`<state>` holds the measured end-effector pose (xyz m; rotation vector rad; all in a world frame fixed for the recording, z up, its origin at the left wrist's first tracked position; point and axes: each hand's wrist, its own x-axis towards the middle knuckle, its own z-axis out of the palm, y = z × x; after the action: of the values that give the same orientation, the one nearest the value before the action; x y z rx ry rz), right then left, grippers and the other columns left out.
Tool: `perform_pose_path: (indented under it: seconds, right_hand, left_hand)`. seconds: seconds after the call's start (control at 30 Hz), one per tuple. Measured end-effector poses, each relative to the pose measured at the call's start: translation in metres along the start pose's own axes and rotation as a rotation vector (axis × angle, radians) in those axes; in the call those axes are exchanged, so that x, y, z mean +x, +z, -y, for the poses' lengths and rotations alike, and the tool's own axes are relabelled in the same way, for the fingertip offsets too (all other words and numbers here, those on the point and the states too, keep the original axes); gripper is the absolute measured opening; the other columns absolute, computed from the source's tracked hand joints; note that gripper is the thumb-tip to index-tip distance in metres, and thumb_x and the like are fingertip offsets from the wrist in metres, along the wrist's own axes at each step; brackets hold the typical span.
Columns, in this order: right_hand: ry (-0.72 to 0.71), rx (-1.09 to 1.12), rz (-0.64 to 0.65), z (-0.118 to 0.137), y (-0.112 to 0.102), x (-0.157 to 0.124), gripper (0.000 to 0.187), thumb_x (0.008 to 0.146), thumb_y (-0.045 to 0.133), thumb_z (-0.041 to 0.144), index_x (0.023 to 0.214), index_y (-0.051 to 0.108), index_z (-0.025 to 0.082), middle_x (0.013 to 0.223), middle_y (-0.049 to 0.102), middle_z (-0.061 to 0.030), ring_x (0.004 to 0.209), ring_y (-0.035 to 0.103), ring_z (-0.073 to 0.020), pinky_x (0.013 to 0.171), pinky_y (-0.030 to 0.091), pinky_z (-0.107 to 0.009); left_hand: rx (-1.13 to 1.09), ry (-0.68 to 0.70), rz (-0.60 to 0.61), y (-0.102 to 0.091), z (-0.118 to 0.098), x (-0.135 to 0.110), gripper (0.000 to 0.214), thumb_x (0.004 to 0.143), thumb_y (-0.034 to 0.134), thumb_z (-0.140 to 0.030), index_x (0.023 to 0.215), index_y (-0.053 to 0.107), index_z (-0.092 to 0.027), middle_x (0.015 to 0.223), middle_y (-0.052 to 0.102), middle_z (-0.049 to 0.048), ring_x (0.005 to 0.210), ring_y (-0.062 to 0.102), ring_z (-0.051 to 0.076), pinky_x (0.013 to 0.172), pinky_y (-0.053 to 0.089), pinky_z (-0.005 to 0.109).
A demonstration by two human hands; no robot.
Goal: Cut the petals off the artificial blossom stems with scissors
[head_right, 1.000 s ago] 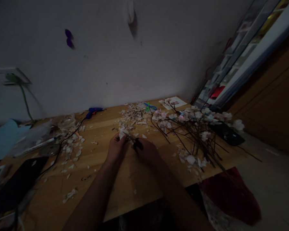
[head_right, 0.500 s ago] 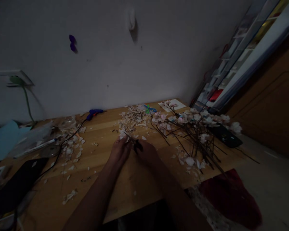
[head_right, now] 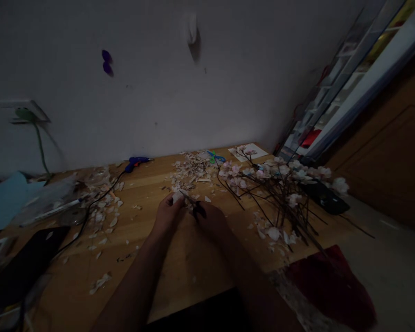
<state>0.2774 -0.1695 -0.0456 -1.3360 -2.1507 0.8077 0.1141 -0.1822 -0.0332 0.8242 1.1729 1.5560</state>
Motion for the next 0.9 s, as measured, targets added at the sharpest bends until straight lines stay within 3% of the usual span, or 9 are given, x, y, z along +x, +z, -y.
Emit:
perform_pose_path:
  seconds: [0.1, 0.2, 0.43, 0.6, 0.8, 0.9]
  right_hand:
    - [-0.009, -0.013, -0.015, -0.001, 0.001, 0.001, 0.018, 0.093, 0.051, 0.036, 0.096, 0.061, 0.022, 0.094, 0.068, -0.0047, 0.084, 0.061, -0.0181, 0.07, 0.037, -0.025]
    - [-0.011, -0.029, -0.017, -0.002, 0.002, 0.001, 0.017, 0.092, 0.051, 0.034, 0.097, 0.061, 0.021, 0.093, 0.068, -0.0048, 0.082, 0.06, -0.018, 0.069, 0.037, -0.025]
    - [-0.001, -0.025, -0.015, 0.001, 0.0, -0.001, 0.019, 0.092, 0.052, 0.038, 0.096, 0.061, 0.022, 0.09, 0.067, -0.0035, 0.08, 0.059, -0.0175, 0.066, 0.035, -0.025]
    - [-0.017, -0.048, -0.014, 0.003, -0.002, 0.0, 0.019, 0.092, 0.052, 0.039, 0.095, 0.06, 0.022, 0.09, 0.066, -0.0036, 0.08, 0.058, -0.0173, 0.066, 0.034, -0.025]
    - [-0.001, -0.075, -0.015, -0.003, 0.003, 0.002, 0.014, 0.091, 0.053, 0.032, 0.097, 0.06, 0.021, 0.094, 0.067, -0.0049, 0.082, 0.059, -0.0178, 0.068, 0.034, -0.026]
    - [-0.004, -0.088, -0.01, -0.004, 0.004, 0.002, 0.013, 0.091, 0.052, 0.03, 0.097, 0.059, 0.021, 0.094, 0.067, -0.0051, 0.082, 0.058, -0.0177, 0.068, 0.034, -0.026]
  left_hand:
    - [-0.305, -0.086, -0.004, 0.008, 0.007, -0.003, 0.033, 0.062, 0.082, -0.037, 0.082, 0.066, -0.016, 0.076, 0.066, 0.0011, 0.07, 0.06, 0.013, 0.071, 0.048, 0.025]
    - [-0.414, -0.119, -0.019, 0.013, 0.012, -0.004, 0.036, 0.058, 0.086, -0.034, 0.08, 0.065, -0.016, 0.077, 0.067, 0.0013, 0.073, 0.062, 0.013, 0.076, 0.049, 0.026]
    - [-0.009, 0.042, -0.039, 0.002, 0.005, -0.003, 0.028, 0.071, 0.076, -0.04, 0.081, 0.069, -0.015, 0.074, 0.067, 0.0015, 0.066, 0.058, 0.012, 0.066, 0.044, 0.023]
    - [0.129, 0.092, -0.03, -0.003, -0.004, -0.001, 0.025, 0.068, 0.078, -0.037, 0.076, 0.07, -0.015, 0.069, 0.065, 0.0005, 0.065, 0.056, 0.013, 0.064, 0.042, 0.022]
    - [-0.436, -0.15, 0.002, 0.013, 0.005, -0.006, 0.037, 0.06, 0.084, -0.031, 0.089, 0.065, -0.017, 0.084, 0.069, 0.0019, 0.076, 0.064, 0.013, 0.077, 0.049, 0.026]
    - [-0.518, -0.175, -0.018, 0.019, 0.009, -0.008, 0.042, 0.059, 0.085, -0.025, 0.094, 0.062, -0.018, 0.089, 0.069, 0.0022, 0.081, 0.065, 0.013, 0.08, 0.05, 0.026]
